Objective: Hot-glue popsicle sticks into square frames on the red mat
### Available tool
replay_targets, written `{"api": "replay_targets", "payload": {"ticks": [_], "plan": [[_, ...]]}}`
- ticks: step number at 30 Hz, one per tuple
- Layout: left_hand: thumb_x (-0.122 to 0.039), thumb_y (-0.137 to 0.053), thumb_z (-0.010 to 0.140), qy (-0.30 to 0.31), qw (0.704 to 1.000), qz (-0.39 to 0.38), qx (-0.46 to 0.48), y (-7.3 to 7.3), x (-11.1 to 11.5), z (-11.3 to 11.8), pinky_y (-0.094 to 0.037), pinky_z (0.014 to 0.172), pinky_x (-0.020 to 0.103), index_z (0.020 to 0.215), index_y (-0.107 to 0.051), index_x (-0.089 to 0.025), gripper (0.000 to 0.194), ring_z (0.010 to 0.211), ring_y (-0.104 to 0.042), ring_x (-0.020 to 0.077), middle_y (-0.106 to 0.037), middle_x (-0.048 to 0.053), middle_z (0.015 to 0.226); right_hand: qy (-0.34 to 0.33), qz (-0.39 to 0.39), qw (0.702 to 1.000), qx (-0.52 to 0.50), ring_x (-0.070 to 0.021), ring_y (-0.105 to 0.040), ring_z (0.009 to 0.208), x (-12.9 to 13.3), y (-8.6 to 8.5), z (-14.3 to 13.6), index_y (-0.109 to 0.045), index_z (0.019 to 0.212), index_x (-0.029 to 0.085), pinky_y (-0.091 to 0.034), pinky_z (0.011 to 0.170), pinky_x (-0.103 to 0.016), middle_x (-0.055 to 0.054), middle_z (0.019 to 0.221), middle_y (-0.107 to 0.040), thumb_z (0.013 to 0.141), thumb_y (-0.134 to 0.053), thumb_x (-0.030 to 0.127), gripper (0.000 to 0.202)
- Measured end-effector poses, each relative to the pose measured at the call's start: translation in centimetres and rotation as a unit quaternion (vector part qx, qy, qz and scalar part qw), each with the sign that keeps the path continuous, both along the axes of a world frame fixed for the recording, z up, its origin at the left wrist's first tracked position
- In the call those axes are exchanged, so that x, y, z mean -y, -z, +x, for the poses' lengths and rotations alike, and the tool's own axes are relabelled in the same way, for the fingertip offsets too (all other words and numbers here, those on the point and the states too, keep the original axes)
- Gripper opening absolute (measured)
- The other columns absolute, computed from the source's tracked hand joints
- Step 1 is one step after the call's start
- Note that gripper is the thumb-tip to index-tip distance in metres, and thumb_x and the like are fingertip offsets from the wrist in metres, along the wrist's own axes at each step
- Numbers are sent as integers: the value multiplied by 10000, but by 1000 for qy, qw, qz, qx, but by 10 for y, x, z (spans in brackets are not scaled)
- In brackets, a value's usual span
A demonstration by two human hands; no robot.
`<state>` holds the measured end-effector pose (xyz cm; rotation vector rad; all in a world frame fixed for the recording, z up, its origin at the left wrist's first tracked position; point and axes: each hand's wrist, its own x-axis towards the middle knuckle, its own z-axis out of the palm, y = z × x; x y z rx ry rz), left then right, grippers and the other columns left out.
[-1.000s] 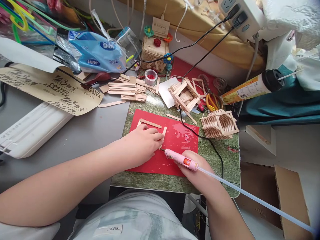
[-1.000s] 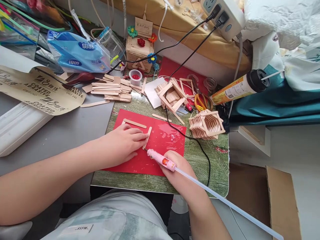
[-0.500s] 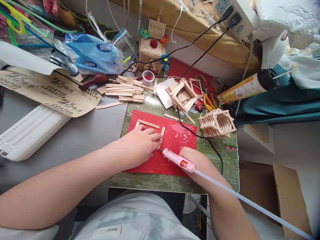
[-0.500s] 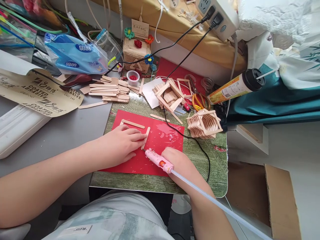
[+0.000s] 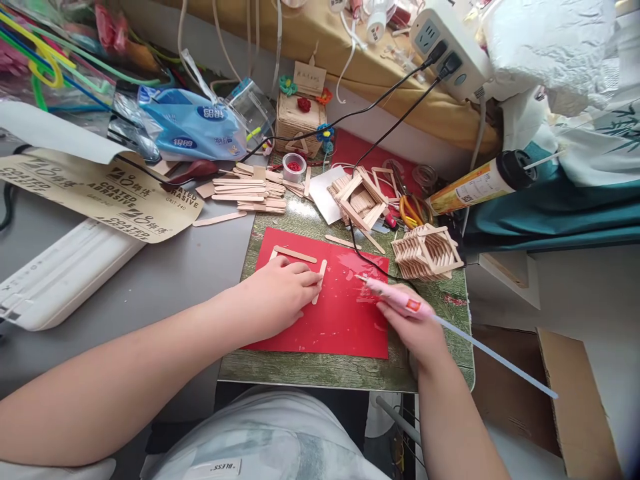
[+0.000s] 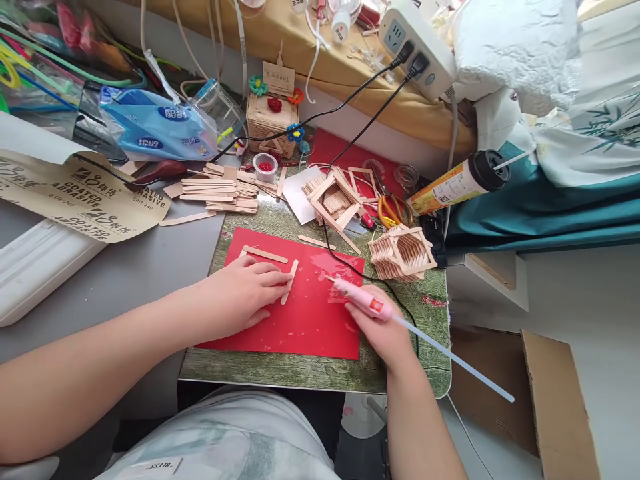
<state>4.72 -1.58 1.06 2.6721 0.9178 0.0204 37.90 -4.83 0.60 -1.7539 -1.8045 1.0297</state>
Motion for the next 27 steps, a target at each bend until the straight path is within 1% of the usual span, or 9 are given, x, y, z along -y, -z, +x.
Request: {"api": "replay_targets", "payload": {"ticks": [3, 7, 11, 15, 18, 20, 23, 25, 27], "plan": [[-212, -660, 947, 3, 1000, 11, 4, 3, -1, -1, -411, 966, 443, 1356, -705, -219, 411, 1287, -635, 292, -674, 89, 1503, 76, 41, 995, 45, -285, -700, 1087, -3, 13, 17, -731, 1158, 235, -533, 957, -415, -77, 1172, -754, 956, -727, 491, 326], [-224, -680, 942, 0, 1000, 13, 17, 5, 0, 0, -419, 996, 450, 1324, -715, -222, 383, 1274, -643, 293, -658, 78, 1522, 80, 69, 990, 94, -280, -699, 1037, -6, 20, 25, -735, 1068, 225, -533, 952, -417, -74, 1094, -756, 939, -729, 519, 321], [-246, -713, 930, 1, 1000, 13, 10, -2, -1, 1, -435, 997, 455, 1306, -714, -215, 376, 1248, -653, 315, -639, 93, 1529, 85, 105, 986, 100, -278, -690, 979, -3, 25, 30, -705, 1022, 221, -540, 928, -419, -59, 1015, -737, 875, -786, 525, 347], [-313, -697, 976, -21, 1000, 9, 14, -13, -8, -5, -437, 999, 441, 1167, -737, -201, 225, 1238, -649, 313, -704, 113, 1367, 118, 212, 964, 106, -289, -657, 1058, 19, 33, 41, -662, 1062, 221, -526, 965, -447, -72, 1110, -677, 823, -840, 489, 401], [-389, -689, 996, -51, 999, 0, -8, -19, -17, -14, -435, 856, 412, 992, -736, -201, 194, 1044, -683, 283, -745, 89, 1145, 153, 333, 922, 124, -239, -614, 873, 51, 36, 44, -558, 878, 240, -512, 830, -409, -22, 907, -602, 870, -807, 354, 273], [-400, -695, 990, -50, 998, -18, -21, -20, -21, -18, -414, 797, 396, 906, -725, -210, 210, 942, -676, 261, -740, 66, 1024, 69, 384, 912, 126, -202, -559, 741, 70, 33, 38, -517, 798, 246, -468, 745, -383, 4, 784, -569, 889, -767, 199, 270], [-381, -705, 979, -30, 998, -53, -19, -17, -23, -19, -416, 801, 380, 870, -719, -217, 197, 952, -667, 254, -730, 56, 981, -126, 370, 914, 112, -208, -573, 726, 78, 20, 11, -605, 902, 250, -468, 694, -388, -28, 820, -656, 880, -745, 106, 202], [-369, -712, 969, -22, 997, -66, -21, -14, -22, -18, -425, 814, 380, 868, -711, -216, 184, 945, -664, 253, -731, 57, 982, -208, 330, 916, 92, -242, -640, 826, 64, 10, -17, -658, 1062, 244, -536, 745, -421, -71, 932, -722, 915, -730, 135, 197], [-347, -702, 966, -20, 997, -71, -29, -11, -21, -15, -430, 805, 382, 871, -698, -214, 163, 889, -661, 245, -728, 55, 968, -235, 304, 920, 80, -280, -688, 1015, 39, 5, -44, -666, 1229, 214, -586, 881, -464, -129, 1131, -754, 960, -680, 126, 284]]}}
